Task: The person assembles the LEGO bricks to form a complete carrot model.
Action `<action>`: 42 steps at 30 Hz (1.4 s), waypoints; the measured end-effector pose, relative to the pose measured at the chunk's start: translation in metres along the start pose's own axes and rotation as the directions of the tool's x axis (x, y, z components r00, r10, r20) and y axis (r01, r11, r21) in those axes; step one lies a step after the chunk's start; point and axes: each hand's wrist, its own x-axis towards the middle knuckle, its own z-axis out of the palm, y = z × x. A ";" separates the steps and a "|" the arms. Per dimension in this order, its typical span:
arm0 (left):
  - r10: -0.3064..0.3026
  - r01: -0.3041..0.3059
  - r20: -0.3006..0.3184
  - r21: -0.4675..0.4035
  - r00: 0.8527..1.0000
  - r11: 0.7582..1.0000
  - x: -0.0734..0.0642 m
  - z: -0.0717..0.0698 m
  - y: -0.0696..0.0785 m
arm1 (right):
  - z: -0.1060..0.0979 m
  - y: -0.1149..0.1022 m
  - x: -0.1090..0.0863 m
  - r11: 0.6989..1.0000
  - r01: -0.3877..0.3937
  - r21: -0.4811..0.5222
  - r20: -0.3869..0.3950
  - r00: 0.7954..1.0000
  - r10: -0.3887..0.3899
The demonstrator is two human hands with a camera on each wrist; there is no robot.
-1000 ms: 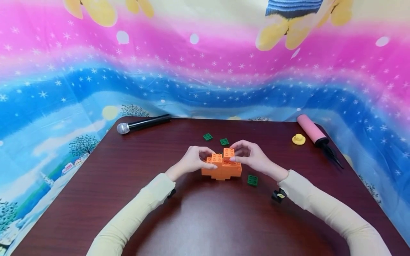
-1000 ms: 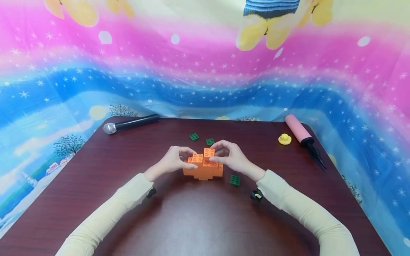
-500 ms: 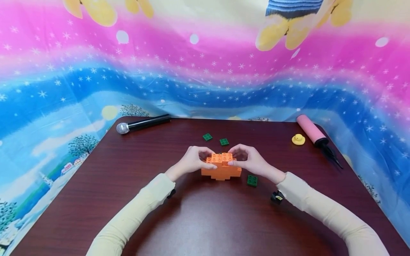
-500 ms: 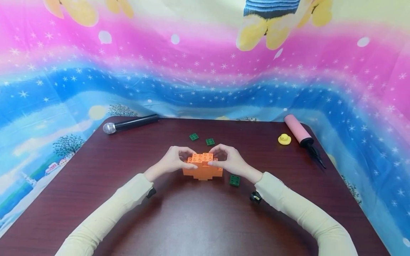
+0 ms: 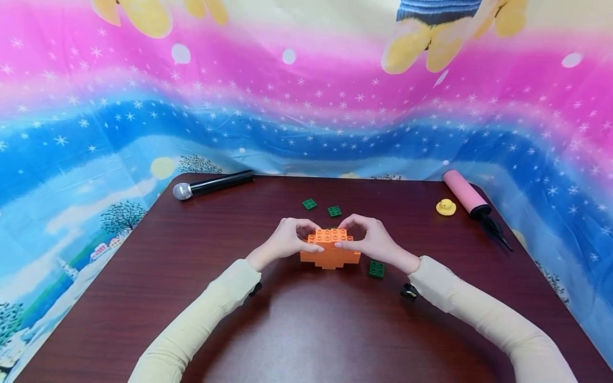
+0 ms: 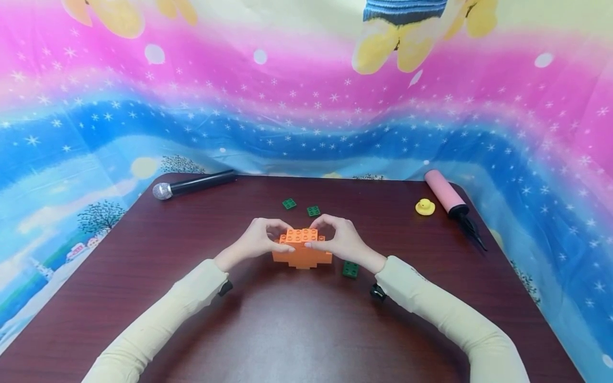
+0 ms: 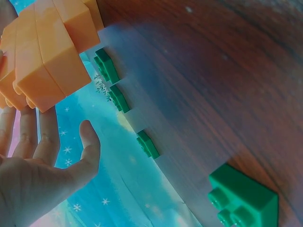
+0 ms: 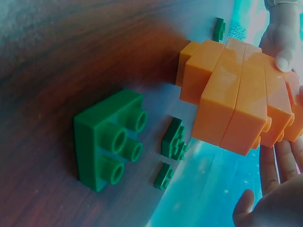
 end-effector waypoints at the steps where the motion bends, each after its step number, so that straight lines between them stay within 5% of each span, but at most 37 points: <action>1: 0.002 -0.002 0.001 0.001 1.000 1.000 0.000 0.000 0.000 | 0.000 0.000 -0.001 1.000 0.009 -0.010 0.000 1.000 -0.009; 10: -0.021 0.021 -0.002 0.012 1.000 1.000 0.000 0.000 0.002 | -0.003 -0.002 0.002 0.991 0.081 -0.110 0.005 0.997 -0.081; 35: -0.014 0.014 -0.023 0.017 1.000 1.000 -0.001 0.002 0.003 | -0.001 0.000 0.002 0.966 0.103 -0.237 -0.010 0.994 -0.109; 42: 0.068 -0.066 -0.008 0.151 0.998 0.986 -0.001 0.001 0.010 | -0.004 -0.004 0.004 0.958 0.120 -0.262 -0.002 0.992 -0.125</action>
